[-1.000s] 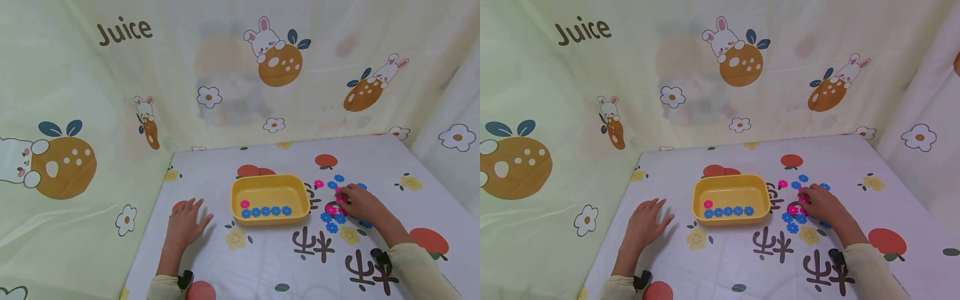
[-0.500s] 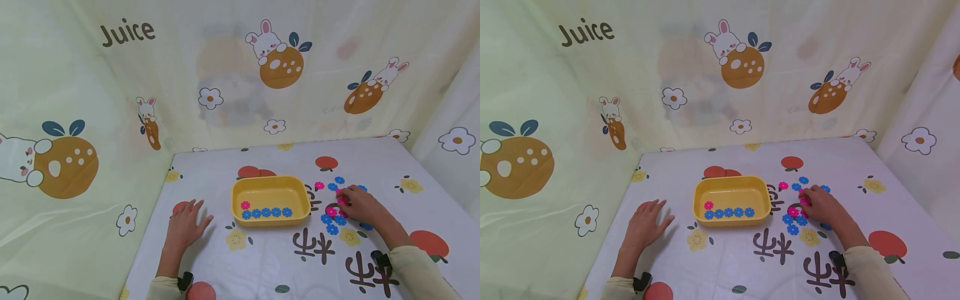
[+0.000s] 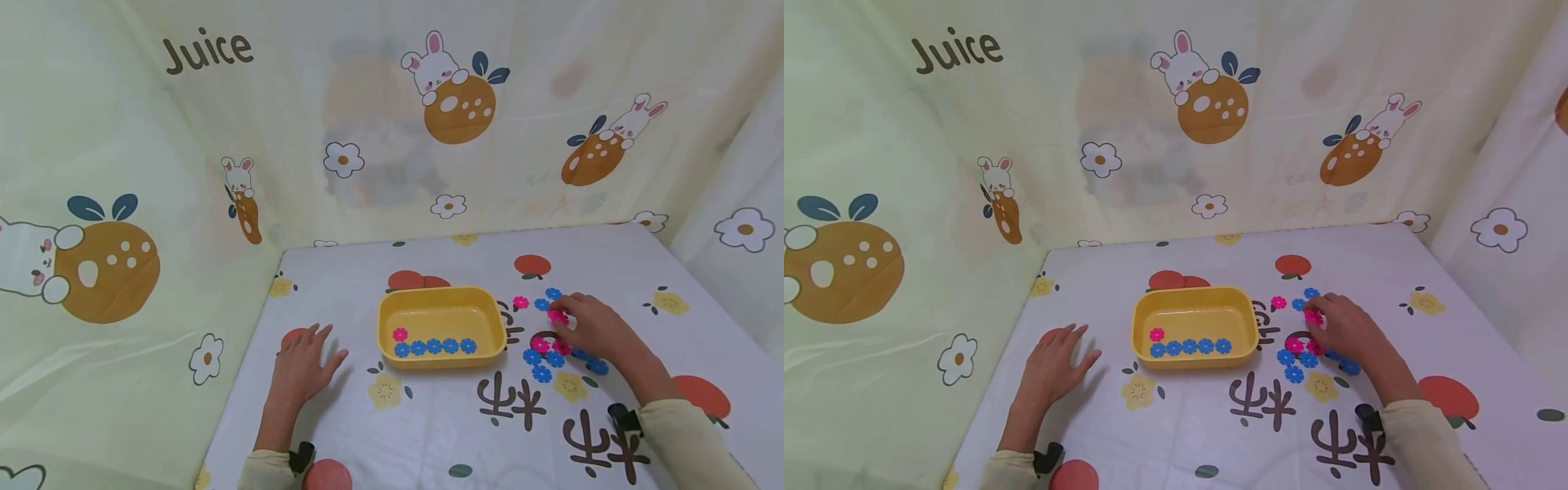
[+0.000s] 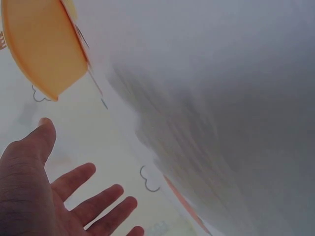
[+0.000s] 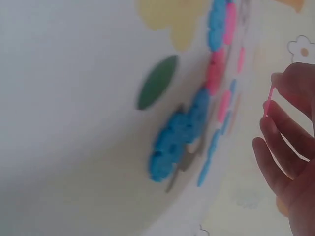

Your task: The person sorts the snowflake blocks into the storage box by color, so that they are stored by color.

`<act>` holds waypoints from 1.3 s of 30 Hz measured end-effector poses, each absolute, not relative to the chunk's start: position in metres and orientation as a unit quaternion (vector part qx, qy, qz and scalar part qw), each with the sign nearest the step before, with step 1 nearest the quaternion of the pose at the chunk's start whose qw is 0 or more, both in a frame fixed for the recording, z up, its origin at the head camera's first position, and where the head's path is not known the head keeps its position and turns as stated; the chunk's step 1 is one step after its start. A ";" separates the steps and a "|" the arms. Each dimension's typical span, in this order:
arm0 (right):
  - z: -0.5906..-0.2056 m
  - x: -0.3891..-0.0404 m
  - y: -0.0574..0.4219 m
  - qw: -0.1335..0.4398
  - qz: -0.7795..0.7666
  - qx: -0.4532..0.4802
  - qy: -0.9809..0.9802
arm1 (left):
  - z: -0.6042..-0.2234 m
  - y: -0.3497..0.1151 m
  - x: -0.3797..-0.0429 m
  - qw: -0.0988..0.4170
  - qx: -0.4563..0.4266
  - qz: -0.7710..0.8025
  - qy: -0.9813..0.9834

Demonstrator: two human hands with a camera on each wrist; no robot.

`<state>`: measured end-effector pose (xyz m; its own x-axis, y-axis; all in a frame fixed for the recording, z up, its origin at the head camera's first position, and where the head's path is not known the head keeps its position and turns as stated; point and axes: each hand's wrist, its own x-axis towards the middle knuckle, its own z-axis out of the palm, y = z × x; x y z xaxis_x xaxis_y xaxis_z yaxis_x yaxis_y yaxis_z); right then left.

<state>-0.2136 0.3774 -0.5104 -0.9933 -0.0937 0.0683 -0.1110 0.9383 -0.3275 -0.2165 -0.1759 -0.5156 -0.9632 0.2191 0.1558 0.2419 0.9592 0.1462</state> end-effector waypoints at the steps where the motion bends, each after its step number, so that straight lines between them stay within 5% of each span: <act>1: -0.508 -0.213 0.376 0.028 0.166 0.052 -0.984 | -0.515 -0.176 -0.217 0.070 -0.117 -0.082 -0.987; 14: -0.483 -0.211 0.369 0.035 0.179 0.042 -0.982 | -0.516 -0.177 -0.217 0.076 -0.118 -0.087 -0.986; 39: -0.471 -0.226 0.292 0.078 0.220 0.176 -0.956 | -0.515 -0.178 -0.216 0.103 -0.136 -0.087 -0.982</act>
<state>-0.2258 0.2920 -0.4707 -0.9255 -0.3031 0.2271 -0.3718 0.8410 -0.3929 -0.2160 -0.1775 -0.5148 -0.9419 0.2482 0.2264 0.2841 0.9481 0.1430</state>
